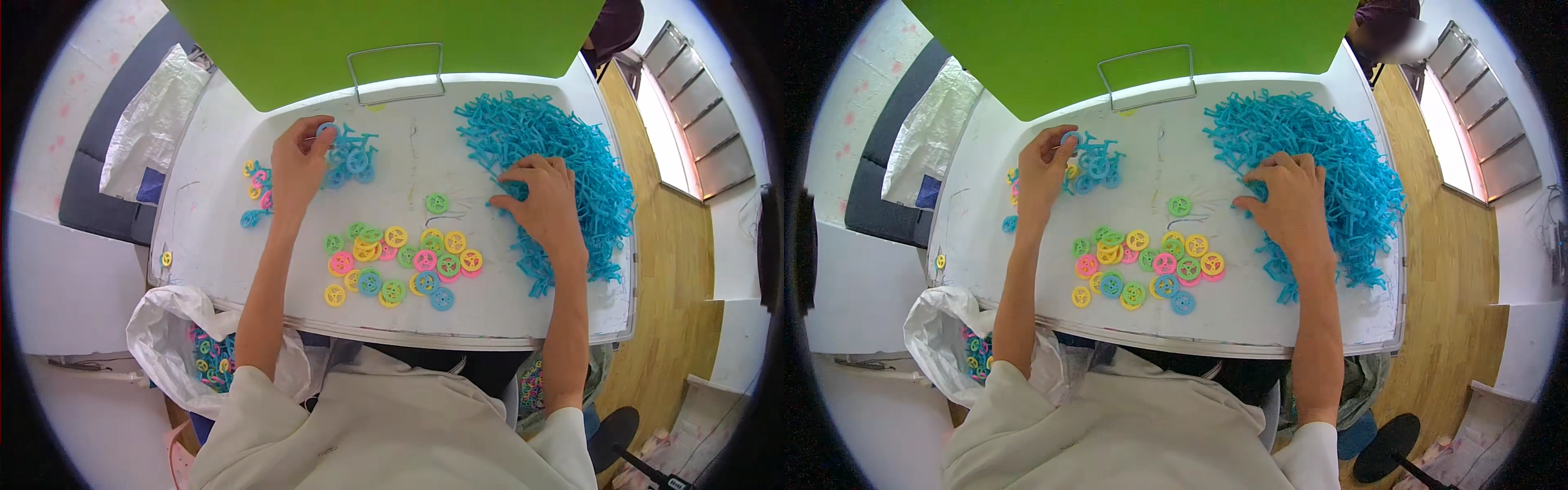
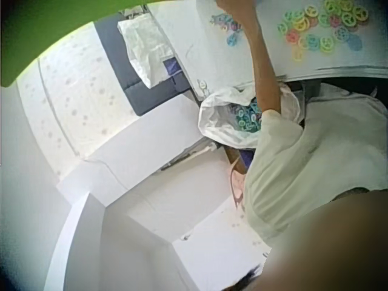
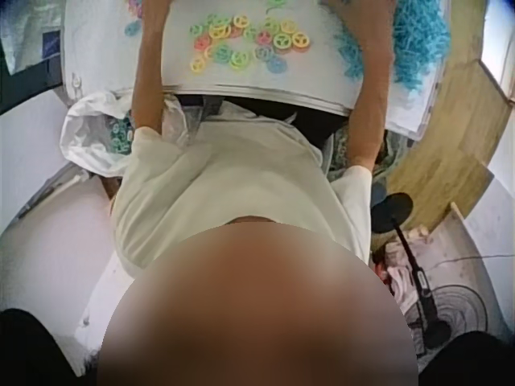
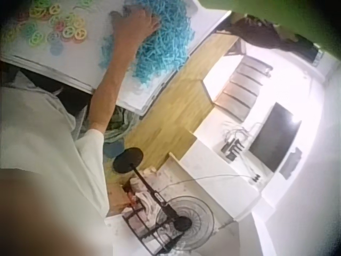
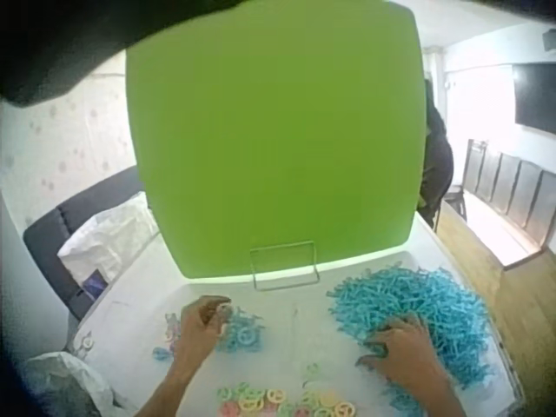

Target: Connecting small circular plastic toy parts with smiley faces together.

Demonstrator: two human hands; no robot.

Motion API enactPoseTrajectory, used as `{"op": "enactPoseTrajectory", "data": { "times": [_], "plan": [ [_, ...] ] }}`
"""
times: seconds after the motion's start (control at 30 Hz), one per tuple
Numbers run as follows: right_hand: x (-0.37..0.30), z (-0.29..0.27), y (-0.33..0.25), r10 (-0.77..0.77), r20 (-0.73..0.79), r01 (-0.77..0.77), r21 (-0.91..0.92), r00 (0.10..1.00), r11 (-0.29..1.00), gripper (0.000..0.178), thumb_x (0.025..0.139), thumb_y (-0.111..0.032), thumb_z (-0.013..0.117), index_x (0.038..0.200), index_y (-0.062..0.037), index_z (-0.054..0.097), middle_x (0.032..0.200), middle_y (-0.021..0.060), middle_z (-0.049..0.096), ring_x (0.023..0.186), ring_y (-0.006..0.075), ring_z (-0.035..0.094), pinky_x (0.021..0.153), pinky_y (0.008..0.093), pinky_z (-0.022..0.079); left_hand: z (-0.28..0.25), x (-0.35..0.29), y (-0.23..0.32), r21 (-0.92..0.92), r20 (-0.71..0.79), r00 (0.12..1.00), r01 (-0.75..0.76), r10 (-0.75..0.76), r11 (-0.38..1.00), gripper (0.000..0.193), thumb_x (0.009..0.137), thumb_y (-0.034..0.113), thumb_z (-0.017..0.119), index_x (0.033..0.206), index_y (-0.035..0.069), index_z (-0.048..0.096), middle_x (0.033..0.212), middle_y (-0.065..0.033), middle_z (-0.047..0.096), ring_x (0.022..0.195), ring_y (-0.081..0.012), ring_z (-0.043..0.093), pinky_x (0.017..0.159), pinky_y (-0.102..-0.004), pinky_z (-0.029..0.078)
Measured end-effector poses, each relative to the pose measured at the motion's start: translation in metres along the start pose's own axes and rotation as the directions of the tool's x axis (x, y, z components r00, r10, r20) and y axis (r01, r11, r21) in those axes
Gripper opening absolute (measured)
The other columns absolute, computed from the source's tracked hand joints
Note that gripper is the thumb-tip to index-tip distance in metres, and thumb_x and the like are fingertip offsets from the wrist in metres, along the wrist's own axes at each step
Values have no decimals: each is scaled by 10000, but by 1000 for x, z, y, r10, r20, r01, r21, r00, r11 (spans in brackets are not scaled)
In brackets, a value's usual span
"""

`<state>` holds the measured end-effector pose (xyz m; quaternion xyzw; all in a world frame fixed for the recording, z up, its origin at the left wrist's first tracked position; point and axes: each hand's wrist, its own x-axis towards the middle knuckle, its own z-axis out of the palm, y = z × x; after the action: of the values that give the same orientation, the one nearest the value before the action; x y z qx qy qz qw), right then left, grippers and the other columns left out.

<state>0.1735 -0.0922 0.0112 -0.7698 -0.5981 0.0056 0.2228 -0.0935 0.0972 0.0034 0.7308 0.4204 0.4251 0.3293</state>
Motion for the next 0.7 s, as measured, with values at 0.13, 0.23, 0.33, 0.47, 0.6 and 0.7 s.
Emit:
{"op": "enactPoseTrajectory", "data": {
  "times": [0.13,0.23,0.33,0.47,0.6,0.7],
  "plan": [
    [-6,-7,3,-15,41,14,13,999,1000,248,641,-194,788,866,-104,736,1038,51,624,1045,268,495,975,393,343,-1,0,10,-47,20,994,110,-110,993,195,869,110,619,1035,12,650,882,-97,679,764,-145,644,662,-257,488],
    [-10,-9,0,-6,99,6,0,995,1000,216,651,-170,777,846,-88,731,1049,59,617,1071,264,485,984,391,337,-1,1,5,-40,46,994,96,-94,995,202,861,105,621,1041,19,651,885,-107,683,771,-166,647,670,-286,493],
    [-1,-4,0,-18,94,18,0,995,1000,159,674,-135,756,816,-71,723,1036,68,630,1060,274,503,975,398,360,-4,1,1,190,-9,999,36,-35,981,198,834,83,628,1027,49,660,907,-112,666,820,-216,634,716,-332,492],
    [7,-2,-1,-17,-89,49,379,996,924,123,747,-100,718,849,-35,694,953,80,667,920,250,595,856,366,453,33,-28,29,206,87,975,-217,203,954,178,770,84,668,947,105,665,994,-113,586,973,-279,531,858,-354,426],
    [9,6,-2,146,-104,-44,648,984,760,152,842,-126,675,922,1,649,881,65,671,821,144,630,725,278,489,89,-55,33,142,450,843,-392,294,909,181,748,79,687,925,84,650,972,-109,602,920,-281,551,815,-354,447],
    [12,11,-7,215,-38,-121,728,976,675,169,872,-162,662,926,-5,635,856,52,661,798,94,619,683,234,483,94,-51,40,130,529,828,-294,185,947,173,764,81,690,932,67,650,937,-101,617,794,-239,577,712,-325,467]
  ]
}}
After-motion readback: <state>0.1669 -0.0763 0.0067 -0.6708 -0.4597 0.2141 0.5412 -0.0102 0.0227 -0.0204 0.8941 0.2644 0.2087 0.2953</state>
